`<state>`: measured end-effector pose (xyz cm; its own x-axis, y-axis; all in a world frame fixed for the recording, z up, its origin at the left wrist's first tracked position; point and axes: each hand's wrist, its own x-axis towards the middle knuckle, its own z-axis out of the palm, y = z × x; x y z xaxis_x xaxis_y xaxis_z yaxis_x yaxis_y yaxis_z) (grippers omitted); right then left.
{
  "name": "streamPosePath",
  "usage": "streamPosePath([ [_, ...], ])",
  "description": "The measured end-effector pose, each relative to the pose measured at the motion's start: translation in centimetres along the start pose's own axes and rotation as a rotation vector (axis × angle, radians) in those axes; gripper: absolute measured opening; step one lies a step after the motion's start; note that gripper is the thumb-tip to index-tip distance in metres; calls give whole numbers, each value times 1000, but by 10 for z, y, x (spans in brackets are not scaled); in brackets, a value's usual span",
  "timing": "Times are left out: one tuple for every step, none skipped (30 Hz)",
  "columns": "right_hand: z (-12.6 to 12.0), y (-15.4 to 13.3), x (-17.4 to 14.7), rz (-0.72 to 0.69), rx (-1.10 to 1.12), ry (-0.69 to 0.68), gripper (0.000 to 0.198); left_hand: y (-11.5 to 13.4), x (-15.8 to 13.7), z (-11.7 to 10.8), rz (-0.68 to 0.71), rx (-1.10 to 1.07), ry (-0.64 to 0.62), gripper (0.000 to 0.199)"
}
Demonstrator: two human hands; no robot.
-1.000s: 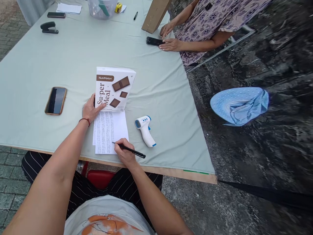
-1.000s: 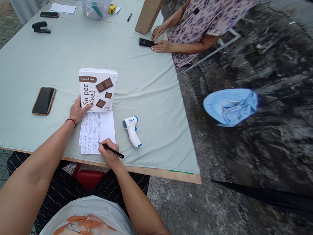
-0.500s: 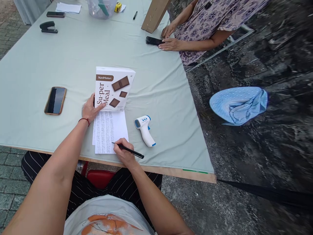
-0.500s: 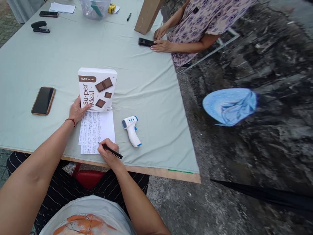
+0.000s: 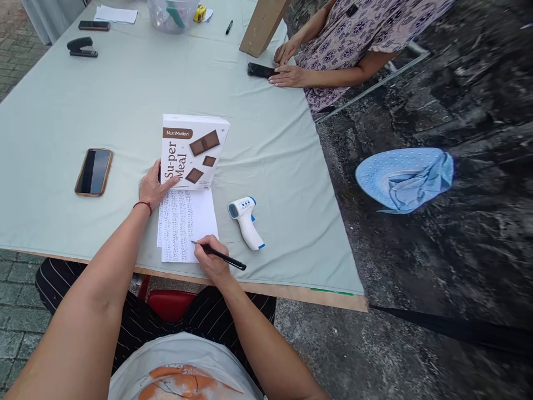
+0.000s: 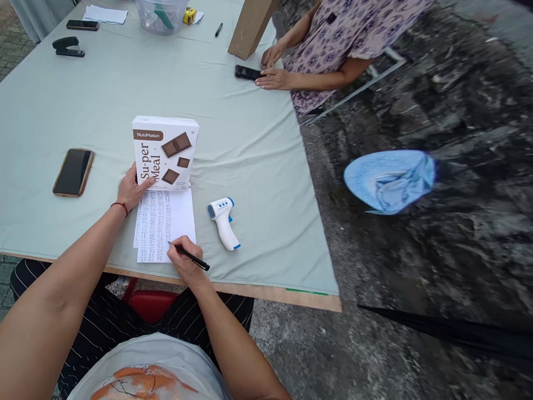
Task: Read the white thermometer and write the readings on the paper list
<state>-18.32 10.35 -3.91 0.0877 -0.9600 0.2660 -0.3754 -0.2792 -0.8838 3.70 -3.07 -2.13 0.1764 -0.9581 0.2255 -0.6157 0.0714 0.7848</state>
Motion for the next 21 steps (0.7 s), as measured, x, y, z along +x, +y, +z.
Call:
streamPosePath([
  [0,0,0,-2,-7,-1,13,0,0,0,-2,1,-1,66],
  [0,0,0,-3,-12,-2,13,-1,0,0,-3,2,-2,67],
  [0,1,0,-4,-15,-8,13,-2,0,1,-2,2,-2,67],
  [0,1,0,-3,-15,-16,13,-3,1,1,1,3,-3,68],
  [0,1,0,-2,-13,-26,14,-4,1,1,4,3,-2,68],
  [0,1,0,0,-11,-33,13,-5,1,2,9,2,0,68],
  [-1,1,0,3,-8,-38,13,-6,1,2,12,1,2,69],
  [-1,1,0,5,-4,-38,13,-6,1,2,15,0,3,69],
  [-1,1,0,6,-1,-35,13,-7,1,2,18,-2,4,69],
  [-1,1,0,6,3,-30,13,-7,1,3,19,-3,5,69],
  [-1,1,0,6,7,-27,13,-6,1,2,20,-5,7,69],
  [-1,0,0,5,12,-23,13,-6,1,2,21,-7,8,69],
  [-1,0,0,3,17,-20,12,-5,1,2,19,-9,9,69],
  [-1,0,0,3,22,-15,12,-5,1,2,17,-11,11,69],
  [-1,0,0,4,24,-9,12,-4,0,2,14,-13,11,69],
  [-1,1,0,7,23,-2,12,-3,0,1,10,-13,10,69],
  [-1,1,0,10,20,4,12,-3,0,1,6,-13,9,68],
  [0,1,0,13,14,10,12,-2,0,1,5,-12,9,68],
  [0,1,0,14,8,14,12,-2,0,1,5,-10,8,68],
  [0,2,-1,13,3,16,13,-2,0,1,5,-7,7,68],
  [0,2,-1,10,1,16,13,-1,0,1,5,-4,7,68],
])
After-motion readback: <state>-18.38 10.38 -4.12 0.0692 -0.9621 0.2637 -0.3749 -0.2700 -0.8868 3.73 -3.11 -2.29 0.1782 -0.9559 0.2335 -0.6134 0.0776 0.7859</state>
